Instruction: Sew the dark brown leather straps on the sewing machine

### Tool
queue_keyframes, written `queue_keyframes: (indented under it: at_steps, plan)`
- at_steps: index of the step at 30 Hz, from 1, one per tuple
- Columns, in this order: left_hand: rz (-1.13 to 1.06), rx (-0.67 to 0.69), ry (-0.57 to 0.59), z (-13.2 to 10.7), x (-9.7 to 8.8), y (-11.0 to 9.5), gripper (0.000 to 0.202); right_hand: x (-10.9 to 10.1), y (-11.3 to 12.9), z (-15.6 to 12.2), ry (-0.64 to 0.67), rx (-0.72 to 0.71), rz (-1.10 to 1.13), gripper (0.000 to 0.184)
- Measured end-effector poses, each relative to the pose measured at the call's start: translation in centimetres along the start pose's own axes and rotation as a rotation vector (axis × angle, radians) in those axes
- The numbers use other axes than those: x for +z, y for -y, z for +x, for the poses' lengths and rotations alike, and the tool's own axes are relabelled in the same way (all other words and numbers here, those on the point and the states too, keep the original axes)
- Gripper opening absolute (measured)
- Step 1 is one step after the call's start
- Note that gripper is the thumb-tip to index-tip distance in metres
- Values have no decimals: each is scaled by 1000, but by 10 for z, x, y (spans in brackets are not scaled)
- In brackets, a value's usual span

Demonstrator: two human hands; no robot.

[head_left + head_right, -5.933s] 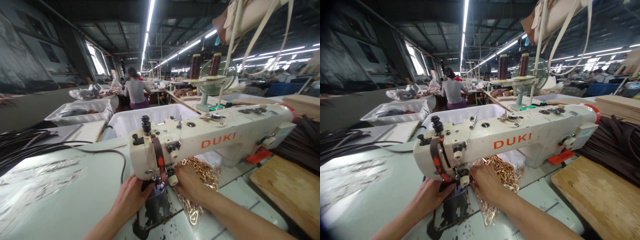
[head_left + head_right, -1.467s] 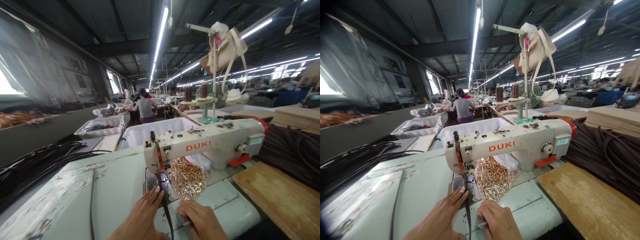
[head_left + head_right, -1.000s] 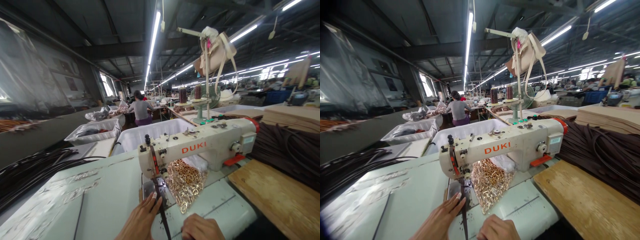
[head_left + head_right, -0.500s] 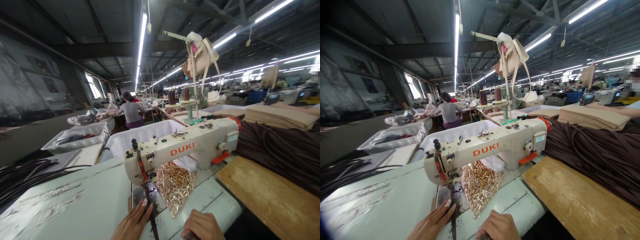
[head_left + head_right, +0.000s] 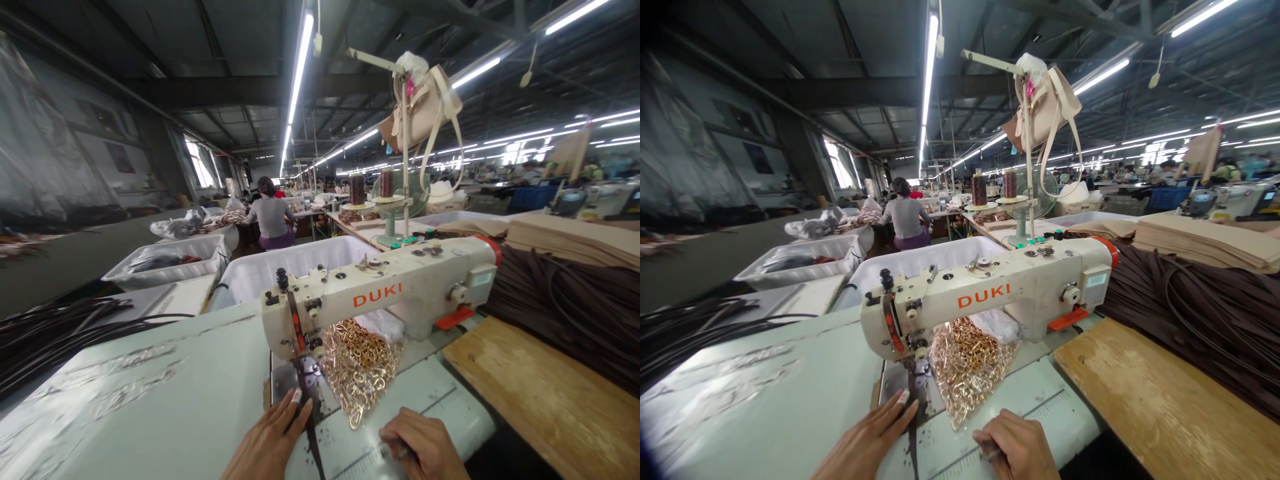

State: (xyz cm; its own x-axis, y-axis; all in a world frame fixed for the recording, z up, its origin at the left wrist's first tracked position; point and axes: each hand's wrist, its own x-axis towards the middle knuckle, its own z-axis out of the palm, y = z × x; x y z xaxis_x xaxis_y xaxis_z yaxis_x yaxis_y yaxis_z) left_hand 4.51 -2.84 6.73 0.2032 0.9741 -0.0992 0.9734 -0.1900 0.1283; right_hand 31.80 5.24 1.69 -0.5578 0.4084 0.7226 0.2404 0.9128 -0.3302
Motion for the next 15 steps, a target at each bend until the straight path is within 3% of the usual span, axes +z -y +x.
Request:
queue_keyframes:
  at_steps: [5, 9, 12, 15]
  plan:
    - [3, -51, 82, 0, -5, -6, 90, 6, -4, -3, 11, 62, 9, 18]
    - [-8, -55, 102, 3, 2, 2, 97, -4, -15, 11, 59, 247, -27, 19]
    - [-34, 18, 106, 7, 14, 16, 97, -22, -38, 43, 88, 421, -330, 25]
    - [-47, 47, 53, 7, 18, 19, 96, -37, -70, 86, 282, 502, -642, 33]
